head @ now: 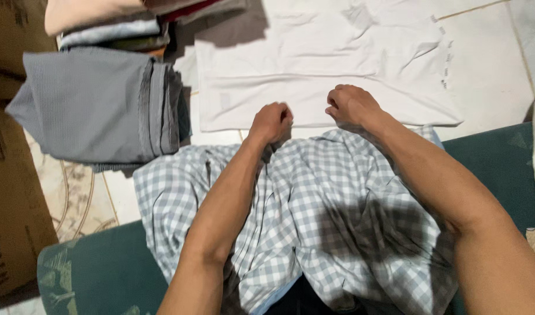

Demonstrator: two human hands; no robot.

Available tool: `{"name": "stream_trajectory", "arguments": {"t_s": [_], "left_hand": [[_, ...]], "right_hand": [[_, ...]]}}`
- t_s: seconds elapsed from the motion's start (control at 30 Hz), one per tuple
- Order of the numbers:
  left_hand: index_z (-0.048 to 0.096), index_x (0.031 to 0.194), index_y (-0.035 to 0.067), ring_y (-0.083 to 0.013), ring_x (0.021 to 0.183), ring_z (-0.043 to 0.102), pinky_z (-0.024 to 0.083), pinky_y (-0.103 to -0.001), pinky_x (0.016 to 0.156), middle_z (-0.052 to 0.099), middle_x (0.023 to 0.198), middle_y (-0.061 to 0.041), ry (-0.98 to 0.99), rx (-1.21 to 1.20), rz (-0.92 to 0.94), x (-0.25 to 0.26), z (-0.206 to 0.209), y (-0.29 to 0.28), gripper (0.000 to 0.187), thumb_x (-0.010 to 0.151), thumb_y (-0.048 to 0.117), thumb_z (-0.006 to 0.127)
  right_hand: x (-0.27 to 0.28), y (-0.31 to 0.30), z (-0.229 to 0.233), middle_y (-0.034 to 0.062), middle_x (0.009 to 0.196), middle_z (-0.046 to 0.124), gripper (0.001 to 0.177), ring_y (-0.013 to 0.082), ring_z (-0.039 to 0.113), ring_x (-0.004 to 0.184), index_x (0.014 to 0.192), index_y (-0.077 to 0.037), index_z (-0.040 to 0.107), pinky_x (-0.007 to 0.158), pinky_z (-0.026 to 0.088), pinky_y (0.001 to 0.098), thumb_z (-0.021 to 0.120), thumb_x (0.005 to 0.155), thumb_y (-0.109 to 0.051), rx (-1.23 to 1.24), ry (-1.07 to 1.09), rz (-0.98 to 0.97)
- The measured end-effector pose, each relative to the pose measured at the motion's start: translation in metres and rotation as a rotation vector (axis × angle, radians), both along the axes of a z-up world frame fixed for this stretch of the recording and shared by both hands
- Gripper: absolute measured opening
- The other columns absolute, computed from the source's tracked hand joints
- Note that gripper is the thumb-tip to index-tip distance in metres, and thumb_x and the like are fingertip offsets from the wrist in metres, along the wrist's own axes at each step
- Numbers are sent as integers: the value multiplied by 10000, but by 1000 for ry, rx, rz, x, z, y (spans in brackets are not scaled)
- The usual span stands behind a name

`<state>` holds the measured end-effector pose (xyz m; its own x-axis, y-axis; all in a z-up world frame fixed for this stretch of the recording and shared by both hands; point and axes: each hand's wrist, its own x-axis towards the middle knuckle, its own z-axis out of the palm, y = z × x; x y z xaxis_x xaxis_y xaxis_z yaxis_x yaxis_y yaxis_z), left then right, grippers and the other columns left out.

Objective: The person folds a peach-colored garment and two white t-shirts by hand, placing each one onto a stack of laundry on the floor.

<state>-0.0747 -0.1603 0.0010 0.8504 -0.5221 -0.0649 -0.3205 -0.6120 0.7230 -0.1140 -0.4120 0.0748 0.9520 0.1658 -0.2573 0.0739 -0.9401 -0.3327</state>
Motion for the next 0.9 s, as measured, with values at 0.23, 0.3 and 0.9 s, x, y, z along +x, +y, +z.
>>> {"name": "stream_trajectory", "arguments": {"t_s": [0.23, 0.3, 0.9], "left_hand": [[730, 895, 90, -312, 871, 707, 554, -417, 776, 747, 892, -116, 178, 9, 32, 6, 0, 0, 113, 836, 184, 714], [733, 913, 94, -311, 871, 705, 554, -416, 775, 747, 893, -118, 170, 26, 34, 5, -8, 1, 117, 843, 185, 710], [728, 926, 81, -233, 802, 735, 584, -347, 761, 753, 852, -80, 199, -112, 117, -2, -17, 3, 119, 845, 166, 709]], "right_hand": [[3, 7, -33, 165, 1004, 693, 100, 377, 653, 985, 918, -68, 699, 859, 534, 470, 635, 841, -66, 21, -97, 2], [10, -12, -41, 182, 974, 691, 77, 378, 661, 944, 929, -61, 691, 833, 531, 472, 628, 892, -88, 106, -93, -136], [-2, -17, -7, 125, 1093, 697, 166, 365, 639, 1034, 998, -81, 723, 878, 517, 486, 625, 898, -171, 126, -105, -29]]}}
